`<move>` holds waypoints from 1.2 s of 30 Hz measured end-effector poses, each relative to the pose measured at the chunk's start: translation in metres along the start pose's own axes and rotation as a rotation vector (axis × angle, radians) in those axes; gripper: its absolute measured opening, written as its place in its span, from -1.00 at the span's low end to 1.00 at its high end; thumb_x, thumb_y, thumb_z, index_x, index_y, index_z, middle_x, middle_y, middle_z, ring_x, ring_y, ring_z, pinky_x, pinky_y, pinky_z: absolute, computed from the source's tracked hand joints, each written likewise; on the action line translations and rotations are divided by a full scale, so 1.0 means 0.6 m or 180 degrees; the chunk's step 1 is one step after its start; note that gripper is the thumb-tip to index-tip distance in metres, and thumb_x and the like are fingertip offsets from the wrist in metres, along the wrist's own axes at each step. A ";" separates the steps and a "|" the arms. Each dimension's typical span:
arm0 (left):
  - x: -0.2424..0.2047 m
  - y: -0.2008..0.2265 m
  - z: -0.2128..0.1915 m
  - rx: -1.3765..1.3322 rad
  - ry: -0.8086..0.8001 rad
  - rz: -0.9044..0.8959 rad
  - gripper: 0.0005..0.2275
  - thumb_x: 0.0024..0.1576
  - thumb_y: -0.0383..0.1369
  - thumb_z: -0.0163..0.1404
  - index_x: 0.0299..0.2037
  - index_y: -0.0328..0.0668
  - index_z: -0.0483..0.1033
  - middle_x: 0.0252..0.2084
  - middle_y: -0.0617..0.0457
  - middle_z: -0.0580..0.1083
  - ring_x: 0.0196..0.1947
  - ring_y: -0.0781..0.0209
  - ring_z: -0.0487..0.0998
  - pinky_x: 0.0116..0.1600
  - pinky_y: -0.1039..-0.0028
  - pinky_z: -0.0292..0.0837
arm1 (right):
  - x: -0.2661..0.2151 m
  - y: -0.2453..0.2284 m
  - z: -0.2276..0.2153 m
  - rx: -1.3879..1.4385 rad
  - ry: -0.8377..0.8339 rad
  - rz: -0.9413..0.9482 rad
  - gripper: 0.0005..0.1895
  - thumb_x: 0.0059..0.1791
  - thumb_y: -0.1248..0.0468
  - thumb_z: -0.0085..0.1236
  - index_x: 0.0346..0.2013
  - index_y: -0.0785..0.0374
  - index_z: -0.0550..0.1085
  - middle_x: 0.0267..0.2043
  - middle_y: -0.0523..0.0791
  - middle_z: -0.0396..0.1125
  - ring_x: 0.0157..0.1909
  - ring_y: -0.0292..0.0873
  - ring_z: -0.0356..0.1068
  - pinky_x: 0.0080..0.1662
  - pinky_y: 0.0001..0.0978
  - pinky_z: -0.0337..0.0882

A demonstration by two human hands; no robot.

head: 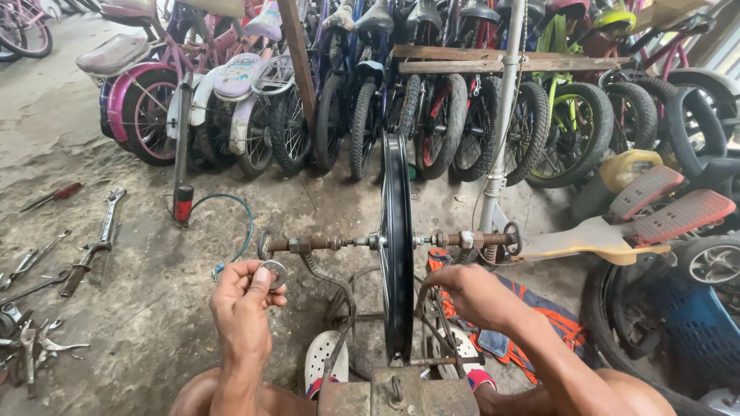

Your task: The person sits on the floor in front of a bicycle wheel held in a threaded truing stand. They spin the wheel, place washers on the axle, tighten the stand's threaded rods by hand, and manipulate the rim and spokes to align the wheel.

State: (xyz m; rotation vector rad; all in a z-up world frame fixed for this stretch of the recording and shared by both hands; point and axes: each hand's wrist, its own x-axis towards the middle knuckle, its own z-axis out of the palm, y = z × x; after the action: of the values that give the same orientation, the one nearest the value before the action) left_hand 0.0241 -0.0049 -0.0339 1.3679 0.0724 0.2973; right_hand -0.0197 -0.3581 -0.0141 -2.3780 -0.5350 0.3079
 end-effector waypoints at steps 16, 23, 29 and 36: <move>0.000 -0.001 -0.012 -0.0061 0.0021 0.0105 -0.90 0.26 -0.49 -0.04 -0.10 -0.39 0.42 -0.28 -0.08 0.53 -0.42 0.24 0.55 -0.37 0.48 0.50 | -0.001 0.017 0.027 -0.1041 -0.0354 0.1221 -0.54 -0.01 0.13 0.09 0.19 0.01 0.42 0.00 0.05 0.46 0.13 0.12 0.40 0.13 0.00 0.39; 0.000 0.004 -0.007 -0.0027 0.0119 0.0126 -0.91 0.25 -0.52 -0.03 -0.10 -0.40 0.41 -0.24 -0.11 0.56 -0.39 0.23 0.57 -0.37 0.50 0.46 | -0.005 0.016 0.029 -0.1047 -0.0320 0.1222 -0.50 -0.02 0.05 0.15 0.21 -0.02 0.41 0.00 0.04 0.45 0.14 0.16 0.39 0.13 0.03 0.37; -0.001 0.008 -0.005 -0.0008 0.0031 0.0180 -0.87 0.25 -0.55 -0.05 -0.03 -0.38 0.41 -0.24 -0.07 0.54 -0.38 0.27 0.53 -0.35 0.52 0.45 | -0.007 -0.010 0.021 -0.1085 -0.0565 0.1349 -0.49 0.01 0.09 0.09 0.27 -0.02 0.37 0.04 0.05 0.45 0.17 0.12 0.41 0.18 -0.03 0.37; 0.000 0.003 -0.004 -0.0123 -0.0002 -0.0036 -0.86 0.27 -0.53 -0.08 -0.01 -0.37 0.44 -0.26 -0.04 0.53 -0.42 0.29 0.49 -0.37 0.51 0.41 | 0.003 -0.041 0.005 0.0252 0.0866 -0.0179 -0.21 -0.07 0.32 0.15 0.41 0.19 0.06 0.42 0.10 0.08 0.36 0.20 0.16 0.26 -0.08 0.24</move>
State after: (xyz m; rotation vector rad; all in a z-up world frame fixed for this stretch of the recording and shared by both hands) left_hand 0.0233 -0.0025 -0.0327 1.3287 0.0735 0.2874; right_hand -0.0263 -0.3383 -0.0001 -2.2754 -0.4513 -0.0206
